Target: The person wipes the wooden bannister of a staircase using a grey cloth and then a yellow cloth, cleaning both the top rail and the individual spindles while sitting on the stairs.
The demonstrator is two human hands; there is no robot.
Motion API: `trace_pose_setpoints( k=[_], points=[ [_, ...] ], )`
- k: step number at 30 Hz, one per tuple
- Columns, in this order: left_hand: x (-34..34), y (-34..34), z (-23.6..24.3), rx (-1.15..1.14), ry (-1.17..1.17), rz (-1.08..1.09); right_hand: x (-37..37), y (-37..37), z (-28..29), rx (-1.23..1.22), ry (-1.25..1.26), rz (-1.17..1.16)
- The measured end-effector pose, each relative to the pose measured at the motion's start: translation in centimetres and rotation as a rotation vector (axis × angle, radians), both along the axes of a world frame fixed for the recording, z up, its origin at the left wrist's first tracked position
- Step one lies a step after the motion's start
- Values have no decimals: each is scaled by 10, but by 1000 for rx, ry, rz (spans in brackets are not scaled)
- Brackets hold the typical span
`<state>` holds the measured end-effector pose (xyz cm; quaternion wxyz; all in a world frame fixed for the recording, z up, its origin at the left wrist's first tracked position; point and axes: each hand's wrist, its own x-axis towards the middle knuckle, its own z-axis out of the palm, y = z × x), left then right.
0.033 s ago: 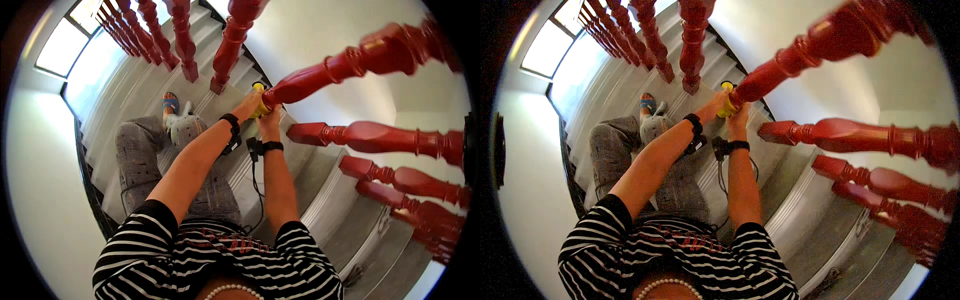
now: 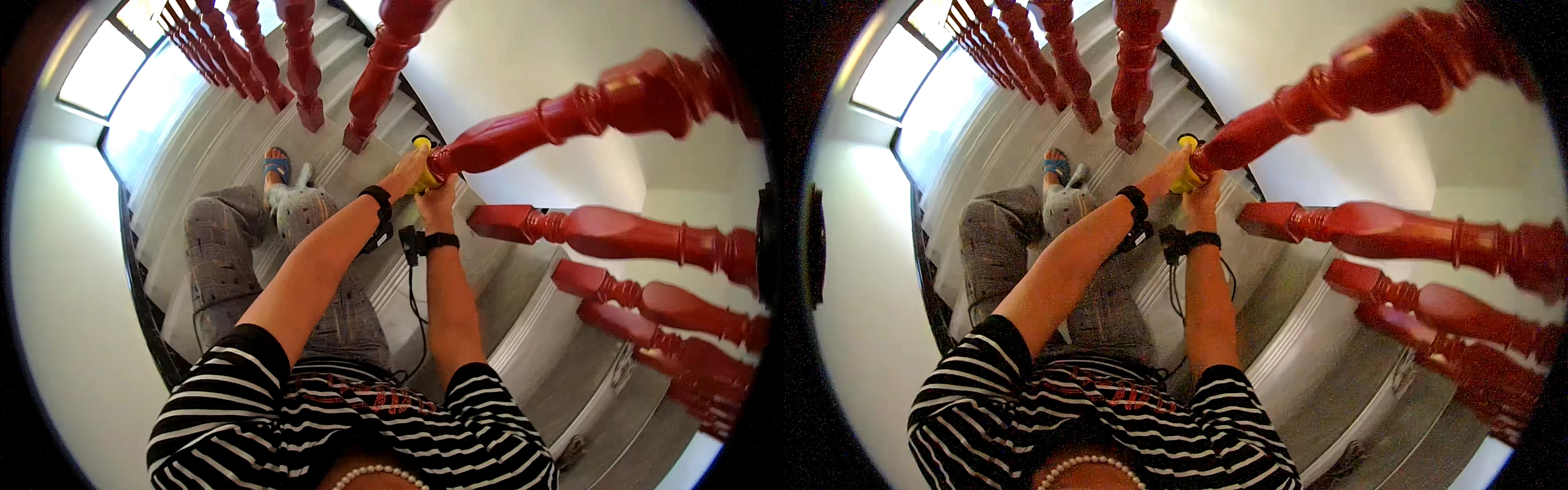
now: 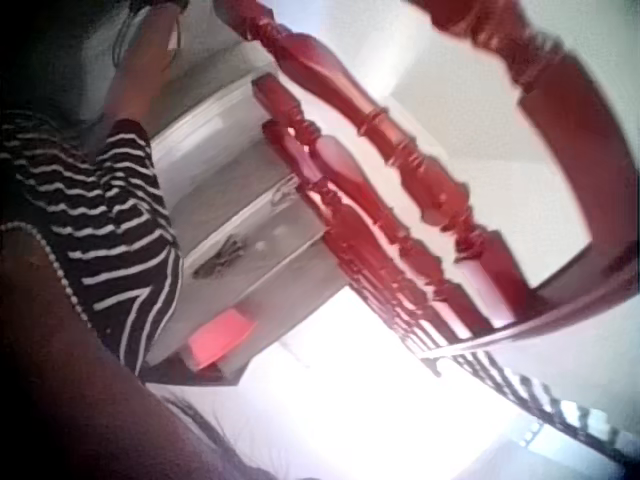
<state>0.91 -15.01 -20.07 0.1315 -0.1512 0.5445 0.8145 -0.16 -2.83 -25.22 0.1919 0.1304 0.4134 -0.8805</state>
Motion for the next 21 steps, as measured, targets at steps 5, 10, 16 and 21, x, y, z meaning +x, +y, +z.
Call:
trace_pose_setpoints(
  k=[5,10,16,21],
  points=[
    [-12,-21,-78,-143,-169,79,-2,-45,-13,-237,-120,32],
    [-19,4,-101,-131,-92,68,0,-16,-24,-91,-201,-77],
    [-32,-19,-164,6,-51,104,6,-49,-13,-24,-133,70],
    [-8,21,-138,-6,156,87,5,-25,0,-57,-218,-53]
  ],
)
